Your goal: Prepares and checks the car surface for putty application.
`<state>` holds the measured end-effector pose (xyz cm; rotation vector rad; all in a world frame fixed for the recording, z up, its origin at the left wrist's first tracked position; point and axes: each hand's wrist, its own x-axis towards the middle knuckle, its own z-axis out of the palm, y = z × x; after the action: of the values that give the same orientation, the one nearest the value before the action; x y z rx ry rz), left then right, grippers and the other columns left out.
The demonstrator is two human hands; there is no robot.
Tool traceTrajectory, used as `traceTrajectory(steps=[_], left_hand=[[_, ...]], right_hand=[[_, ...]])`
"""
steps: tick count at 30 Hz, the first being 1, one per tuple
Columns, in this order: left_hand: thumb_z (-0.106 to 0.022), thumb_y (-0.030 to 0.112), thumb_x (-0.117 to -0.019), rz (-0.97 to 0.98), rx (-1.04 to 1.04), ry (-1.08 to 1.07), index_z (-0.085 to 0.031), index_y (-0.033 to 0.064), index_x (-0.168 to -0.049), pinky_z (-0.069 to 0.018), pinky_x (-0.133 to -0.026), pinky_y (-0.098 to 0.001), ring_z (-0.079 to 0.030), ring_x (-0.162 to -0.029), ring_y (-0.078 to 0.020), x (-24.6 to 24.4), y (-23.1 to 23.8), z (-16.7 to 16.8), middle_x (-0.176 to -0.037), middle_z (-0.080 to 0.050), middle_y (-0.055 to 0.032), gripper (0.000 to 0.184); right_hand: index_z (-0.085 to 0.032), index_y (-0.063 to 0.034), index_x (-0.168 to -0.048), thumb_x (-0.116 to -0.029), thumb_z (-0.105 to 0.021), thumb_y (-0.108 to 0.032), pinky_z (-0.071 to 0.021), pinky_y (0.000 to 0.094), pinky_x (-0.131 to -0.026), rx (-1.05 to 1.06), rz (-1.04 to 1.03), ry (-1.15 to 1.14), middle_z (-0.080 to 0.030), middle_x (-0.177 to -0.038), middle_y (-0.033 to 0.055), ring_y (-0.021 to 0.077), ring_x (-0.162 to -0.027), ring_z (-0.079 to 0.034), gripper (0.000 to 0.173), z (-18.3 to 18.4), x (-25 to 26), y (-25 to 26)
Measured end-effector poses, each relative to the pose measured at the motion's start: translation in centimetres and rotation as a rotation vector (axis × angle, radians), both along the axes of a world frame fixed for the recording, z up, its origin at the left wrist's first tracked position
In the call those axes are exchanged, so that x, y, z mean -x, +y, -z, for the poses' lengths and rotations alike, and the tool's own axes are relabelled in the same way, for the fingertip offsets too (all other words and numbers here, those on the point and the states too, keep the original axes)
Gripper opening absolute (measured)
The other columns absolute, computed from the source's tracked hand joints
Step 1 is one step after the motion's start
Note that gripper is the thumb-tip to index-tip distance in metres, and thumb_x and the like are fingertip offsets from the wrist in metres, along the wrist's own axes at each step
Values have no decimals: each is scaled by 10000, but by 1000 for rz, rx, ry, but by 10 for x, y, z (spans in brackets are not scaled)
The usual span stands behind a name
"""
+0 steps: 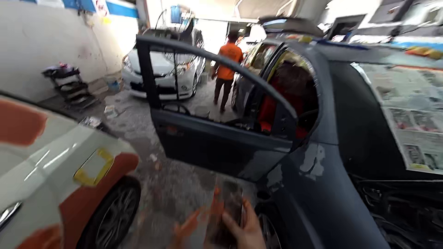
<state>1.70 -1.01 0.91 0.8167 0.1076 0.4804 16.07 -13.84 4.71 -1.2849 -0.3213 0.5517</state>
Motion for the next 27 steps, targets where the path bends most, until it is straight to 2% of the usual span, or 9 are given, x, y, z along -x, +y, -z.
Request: traceTrajectory(steps=[3, 4, 7, 10, 12, 15, 18, 24, 27], left_hand=[[-536, 663, -950, 42, 108, -194, -713, 193, -1277, -578, -952, -363, -709, -1098, -159, -8, -9, -7, -1206, -738, -30, 600], [-568, 632, -948, 80, 136, -256, -694, 169, -1322, -548, -1012, -369, -687, -1155, -167, -11, -12, -14, -1247, -725, -47, 608], [-600, 644, -920, 103, 57, -331, -467, 104, -1520, -381, -1173, -393, -496, -1387, -187, -23, -10, -19, -1492, -548, -76, 818], [-501, 776, -894, -17, -260, -249, -203, -38, -1594, -282, -1234, -489, -294, -1513, -330, -32, 0, -12, -1639, -280, -225, 1114], [-459, 791, -909, -124, -423, -160, -295, -5, -1584, -342, -1214, -458, -384, -1476, -261, -31, 8, -9, -1604, -386, -168, 1057], [-551, 728, -904, -133, -382, 36, -347, -31, -1524, -463, -1120, -324, -557, -1296, -83, -22, 26, -17, -1419, -586, -53, 1001], [-533, 727, -915, -113, -311, 64, -428, -41, -1462, -484, -1075, -305, -594, -1224, -67, -20, 50, -19, -1335, -636, -43, 949], [-672, 655, -875, -216, -197, 202, -458, -58, -1391, -520, -1013, -271, -631, -1125, -28, -18, 78, -23, -1219, -669, -24, 906], [-552, 878, -772, -169, -268, 533, -247, -31, -1593, -378, -1175, -408, -422, -1431, -236, -12, 100, -21, -1559, -392, -227, 1263]], right_hand=[[-315, 30, -1433, -860, -720, 52, -655, 411, -788, -42, 7, -7, -707, -1066, 195, 272, -912, -751, 702, -8, -5, 7], [-314, 39, -1436, -858, -725, 41, -650, 402, -818, -52, -1, -30, -698, -1108, 204, 276, -954, -746, 709, -7, -6, 8], [-323, 77, -1475, -848, -754, -41, -610, 345, -948, -9, 4, -198, -631, -1284, 194, 230, -1130, -684, 770, 1, -8, 15], [-306, 95, -1487, -862, -744, -93, -578, 297, -989, 66, 37, -360, -596, -1331, 190, 184, -1183, -650, 786, 6, -3, 27], [-281, 122, -1491, -857, -740, -124, -554, 268, -1010, 113, 30, -433, -561, -1366, 208, 159, -1214, -624, 821, 8, 4, 36], [-255, 177, -1468, -854, -754, -115, -524, 252, -1047, 121, -103, -524, -538, -1383, 227, 128, -1239, -601, 843, 7, 15, 49], [-269, 132, -1459, -837, -764, -17, -586, 325, -993, 41, -260, -413, -598, -1330, 180, 171, -1163, -662, 809, 16, 1, 69], [-214, 186, -1438, -877, -752, -89, -521, 257, -1060, 87, -349, -492, -545, -1347, 185, 90, -1216, -608, 824, 9, 9, 111], [-221, 166, -1446, -847, -739, 5, -543, 299, -1045, 63, -418, -331, -556, -1348, 214, 154, -1206, -630, 808, 16, 7, 132]])
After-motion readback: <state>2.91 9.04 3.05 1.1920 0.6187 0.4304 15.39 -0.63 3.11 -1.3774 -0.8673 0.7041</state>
